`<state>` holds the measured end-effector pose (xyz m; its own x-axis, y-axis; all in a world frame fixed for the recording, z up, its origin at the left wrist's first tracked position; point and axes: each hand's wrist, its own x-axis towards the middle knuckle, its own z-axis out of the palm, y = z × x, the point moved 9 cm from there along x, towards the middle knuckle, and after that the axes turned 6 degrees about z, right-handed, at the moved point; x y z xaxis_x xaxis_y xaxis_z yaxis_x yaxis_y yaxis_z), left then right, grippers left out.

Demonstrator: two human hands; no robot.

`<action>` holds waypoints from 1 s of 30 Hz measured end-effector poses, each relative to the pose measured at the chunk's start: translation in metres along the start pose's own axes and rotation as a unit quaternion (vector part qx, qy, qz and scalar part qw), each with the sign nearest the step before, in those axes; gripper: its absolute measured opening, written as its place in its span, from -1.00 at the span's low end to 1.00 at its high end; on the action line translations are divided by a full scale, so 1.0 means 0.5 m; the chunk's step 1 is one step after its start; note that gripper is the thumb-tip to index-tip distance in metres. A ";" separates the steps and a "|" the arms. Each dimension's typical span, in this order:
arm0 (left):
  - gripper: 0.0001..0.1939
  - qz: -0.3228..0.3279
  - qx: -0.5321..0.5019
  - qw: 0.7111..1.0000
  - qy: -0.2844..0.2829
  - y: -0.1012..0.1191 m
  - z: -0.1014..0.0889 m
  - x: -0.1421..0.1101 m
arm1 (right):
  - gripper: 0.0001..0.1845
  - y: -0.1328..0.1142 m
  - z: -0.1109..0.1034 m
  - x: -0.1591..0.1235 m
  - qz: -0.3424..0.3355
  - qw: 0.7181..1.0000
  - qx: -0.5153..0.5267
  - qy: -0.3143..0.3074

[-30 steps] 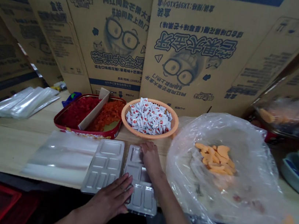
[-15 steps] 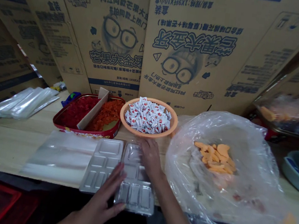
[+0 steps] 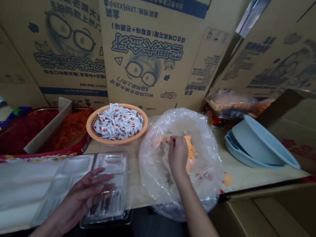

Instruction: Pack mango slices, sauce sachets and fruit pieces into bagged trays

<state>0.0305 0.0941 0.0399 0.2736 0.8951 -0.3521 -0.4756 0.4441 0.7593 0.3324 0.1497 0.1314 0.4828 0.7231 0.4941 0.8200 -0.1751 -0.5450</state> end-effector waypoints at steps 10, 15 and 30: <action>-0.46 -0.054 -0.006 0.998 -0.041 -0.062 0.068 0.002 | -0.92 0.163 0.113 0.041 0.040 0.968 -0.206 -0.134; -0.44 -0.078 -0.014 0.994 -0.081 -0.064 0.074 -0.003 | -0.84 0.098 0.034 0.003 0.052 0.992 0.095 -0.060; -0.21 -0.076 -0.009 0.991 -0.111 -0.066 0.078 -0.016 | -0.74 -0.221 0.019 -0.234 -0.426 0.874 0.097 -0.213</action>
<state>0.0768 0.0705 0.0391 0.5188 0.7880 -0.3315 -0.4292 0.5754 0.6962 0.1824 0.0907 0.1271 -0.4695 0.7263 0.5020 0.7390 0.6344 -0.2268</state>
